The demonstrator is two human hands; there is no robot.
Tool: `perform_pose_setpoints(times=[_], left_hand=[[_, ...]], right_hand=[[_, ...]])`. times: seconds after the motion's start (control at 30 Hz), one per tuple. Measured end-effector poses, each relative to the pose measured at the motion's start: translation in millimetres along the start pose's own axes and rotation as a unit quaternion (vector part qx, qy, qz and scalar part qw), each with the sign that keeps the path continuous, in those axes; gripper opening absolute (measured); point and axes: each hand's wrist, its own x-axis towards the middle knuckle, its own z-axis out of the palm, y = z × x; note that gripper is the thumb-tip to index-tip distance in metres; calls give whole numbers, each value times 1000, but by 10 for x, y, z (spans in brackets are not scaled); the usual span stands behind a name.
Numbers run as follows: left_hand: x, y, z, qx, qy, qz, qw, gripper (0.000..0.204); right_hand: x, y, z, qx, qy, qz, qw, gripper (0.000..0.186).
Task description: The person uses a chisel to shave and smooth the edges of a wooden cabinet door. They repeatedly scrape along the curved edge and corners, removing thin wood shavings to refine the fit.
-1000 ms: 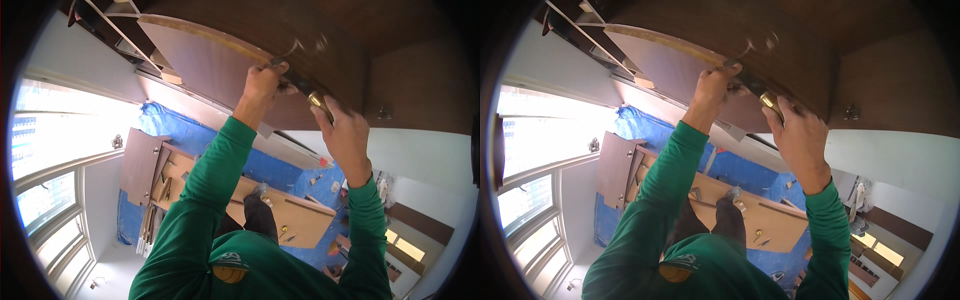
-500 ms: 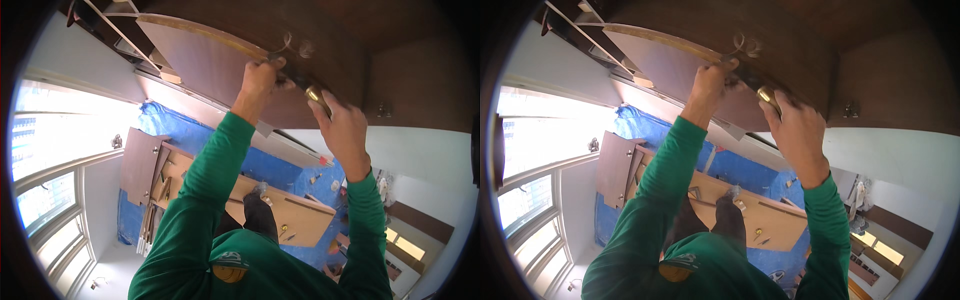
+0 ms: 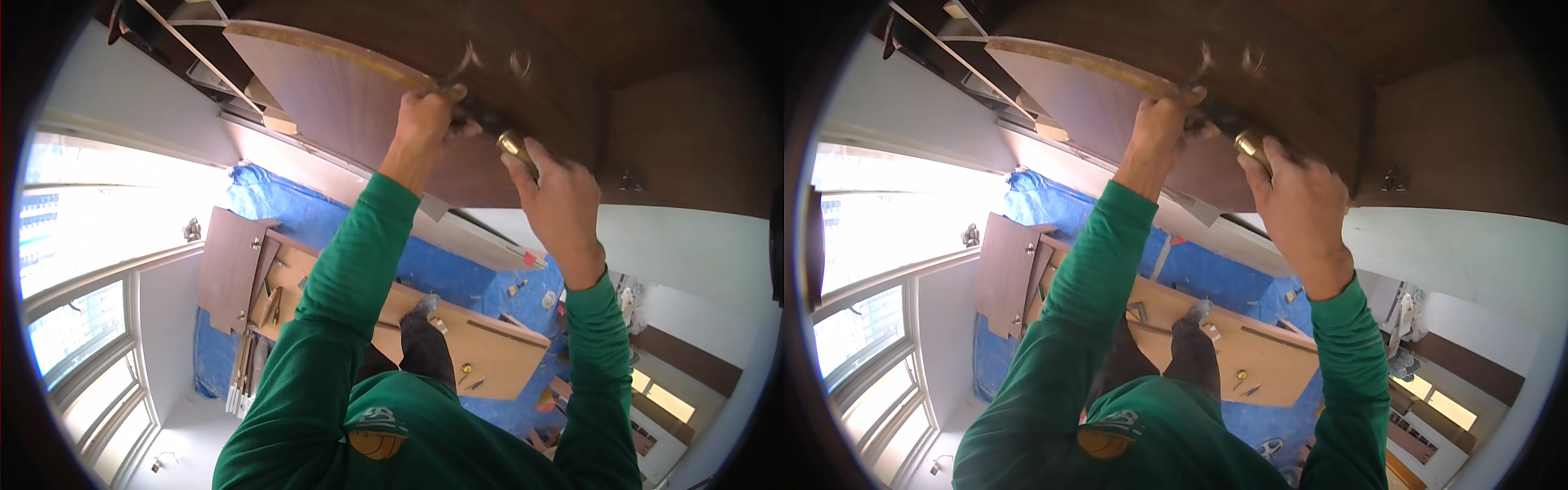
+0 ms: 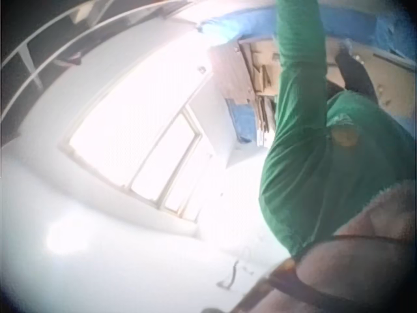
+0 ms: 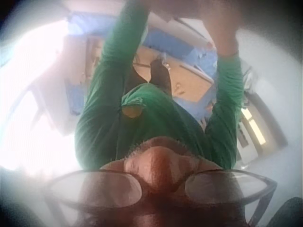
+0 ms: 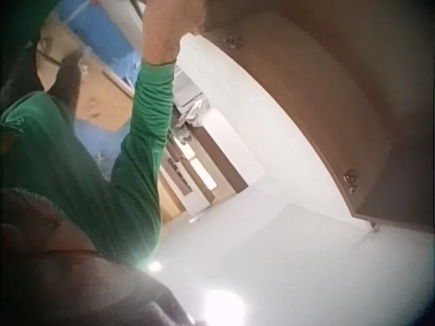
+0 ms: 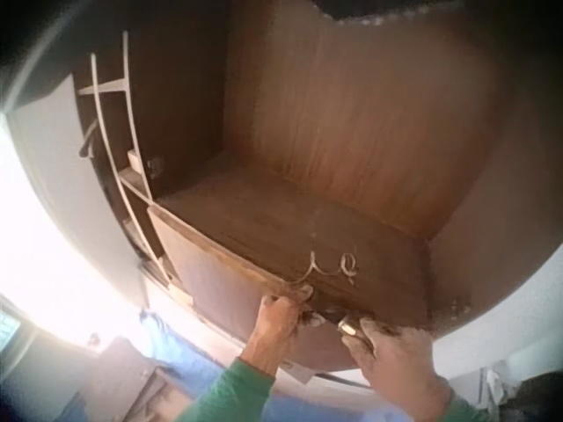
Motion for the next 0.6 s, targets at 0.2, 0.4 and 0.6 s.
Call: perform_pose_setpoints(times=[0.2, 0.4, 0.6], left_hand=[[-56, 54, -94, -14, -2, 0, 1000, 25], [26, 71, -97, -8, 6, -17, 1000, 27], [-7, 117, -67, -2, 40, -1, 999, 26]], right_hand=[[-22, -1, 30, 27, 20, -19, 999, 46], [46, -69, -35, -31, -33, 6, 999, 44], [10, -55, 4, 15, -14, -11, 1000, 45]])
